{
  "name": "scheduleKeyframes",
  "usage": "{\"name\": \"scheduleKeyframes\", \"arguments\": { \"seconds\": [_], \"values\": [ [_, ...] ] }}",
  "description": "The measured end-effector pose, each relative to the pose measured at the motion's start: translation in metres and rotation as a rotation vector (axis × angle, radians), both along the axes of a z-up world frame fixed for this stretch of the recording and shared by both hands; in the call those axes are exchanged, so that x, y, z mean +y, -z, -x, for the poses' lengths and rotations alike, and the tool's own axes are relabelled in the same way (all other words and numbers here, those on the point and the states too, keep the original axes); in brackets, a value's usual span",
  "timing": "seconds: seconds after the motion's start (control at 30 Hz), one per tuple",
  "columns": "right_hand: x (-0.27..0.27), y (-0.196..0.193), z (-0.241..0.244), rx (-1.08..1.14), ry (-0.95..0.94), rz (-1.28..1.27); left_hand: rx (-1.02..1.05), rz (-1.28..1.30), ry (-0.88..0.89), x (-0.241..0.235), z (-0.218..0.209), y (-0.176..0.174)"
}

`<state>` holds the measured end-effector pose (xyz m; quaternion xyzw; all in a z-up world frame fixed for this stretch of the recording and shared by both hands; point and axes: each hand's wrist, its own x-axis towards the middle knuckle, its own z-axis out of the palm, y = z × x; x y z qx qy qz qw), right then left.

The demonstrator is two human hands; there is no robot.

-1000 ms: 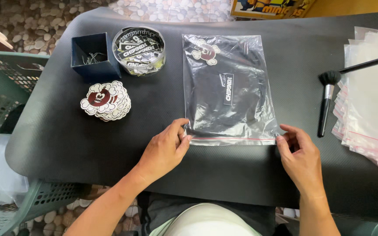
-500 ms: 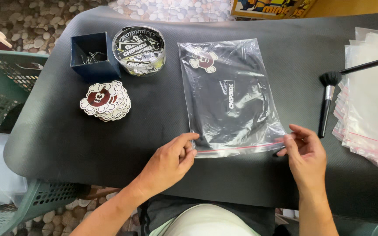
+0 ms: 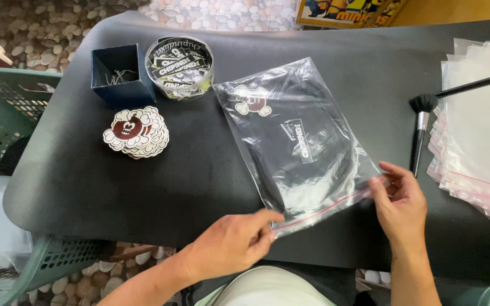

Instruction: The person uses a brush to dust a small black bag, then places the bag into a clear plastic ziplock bag. They seal the bag and use the brush to dust the exterior of the plastic packaging.

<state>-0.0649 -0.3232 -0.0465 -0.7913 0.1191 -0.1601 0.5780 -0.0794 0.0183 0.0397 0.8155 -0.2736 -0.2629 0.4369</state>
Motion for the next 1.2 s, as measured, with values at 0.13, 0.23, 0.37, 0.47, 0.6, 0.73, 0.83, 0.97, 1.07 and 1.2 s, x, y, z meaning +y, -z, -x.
{"name": "scheduleKeyframes", "arguments": {
  "seconds": [0.13, 0.23, 0.37, 0.47, 0.6, 0.73, 0.83, 0.97, 1.07, 1.2],
  "values": [
    [-0.005, -0.013, -0.012, -0.039, 0.126, 0.208, -0.470, 0.079, 0.084, -0.010, -0.023, 0.009],
    [-0.009, -0.012, -0.026, -0.057, 0.173, 0.099, -0.794, 0.165, -0.094, -0.016, -0.083, 0.023],
    [-0.009, -0.019, -0.042, -0.034, 0.176, 0.043, -1.031, -0.156, -0.393, -0.019, -0.173, 0.060],
    [-0.006, -0.030, -0.052, 0.012, 0.170, 0.025, -1.001, -0.362, -0.484, -0.021, -0.216, 0.088],
    [-0.017, -0.038, -0.067, 0.030, 0.158, 0.065, -1.074, -0.540, -0.511, -0.019, -0.227, 0.097],
    [-0.035, -0.042, -0.095, 0.059, 0.132, 0.186, -1.091, -0.556, -0.494, -0.006, -0.200, 0.092],
    [-0.038, -0.046, -0.122, 0.021, 0.043, 0.263, -1.007, -0.644, -0.449, -0.005, -0.151, 0.062],
    [-0.045, -0.034, -0.167, 0.065, -0.052, 0.493, -0.590, -0.563, -0.238, -0.001, -0.099, 0.009],
    [-0.031, -0.021, -0.202, -0.033, -0.119, 0.639, -0.784, -0.422, -0.328, 0.002, -0.117, 0.011],
    [0.001, -0.025, -0.224, -0.130, -0.089, 0.845, -0.984, -0.379, -0.504, 0.013, -0.181, 0.073]
  ]
}}
